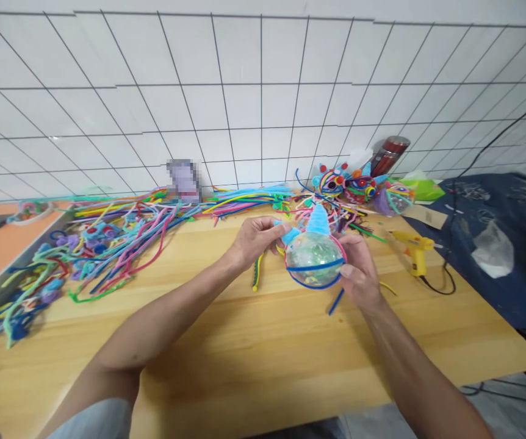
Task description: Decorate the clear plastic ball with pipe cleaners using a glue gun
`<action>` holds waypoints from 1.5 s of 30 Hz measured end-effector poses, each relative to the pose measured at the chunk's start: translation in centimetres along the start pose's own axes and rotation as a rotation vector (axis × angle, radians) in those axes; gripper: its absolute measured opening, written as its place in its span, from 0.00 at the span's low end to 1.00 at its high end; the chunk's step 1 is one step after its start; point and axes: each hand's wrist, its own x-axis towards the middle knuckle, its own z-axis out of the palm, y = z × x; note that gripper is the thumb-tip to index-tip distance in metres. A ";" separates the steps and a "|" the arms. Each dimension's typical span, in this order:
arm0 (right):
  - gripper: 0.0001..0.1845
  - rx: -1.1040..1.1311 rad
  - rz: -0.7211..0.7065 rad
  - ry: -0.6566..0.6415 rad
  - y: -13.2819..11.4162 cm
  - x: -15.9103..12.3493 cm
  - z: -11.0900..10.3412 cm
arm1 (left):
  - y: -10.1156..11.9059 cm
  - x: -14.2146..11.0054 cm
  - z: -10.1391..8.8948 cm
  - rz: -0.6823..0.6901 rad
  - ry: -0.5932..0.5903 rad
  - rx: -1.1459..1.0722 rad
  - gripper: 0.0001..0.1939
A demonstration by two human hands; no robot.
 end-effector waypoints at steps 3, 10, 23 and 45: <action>0.25 -0.003 -0.005 -0.006 0.0 -0.2 0.0 | -0.1 -0.2 -0.2 -0.013 -0.069 -0.047 0.25; 0.26 -0.019 0.001 -0.030 0.1 -0.3 -0.2 | -0.3 -0.3 -0.7 -0.015 -0.101 0.011 0.28; 0.25 -0.012 0.088 -0.092 0.5 -0.3 0.5 | 3.7 4.1 -0.2 0.085 -0.454 0.289 0.18; 0.23 -0.033 -0.119 0.148 2.0 -0.4 0.9 | -4.0 -4.3 5.1 0.033 -0.016 -0.280 0.65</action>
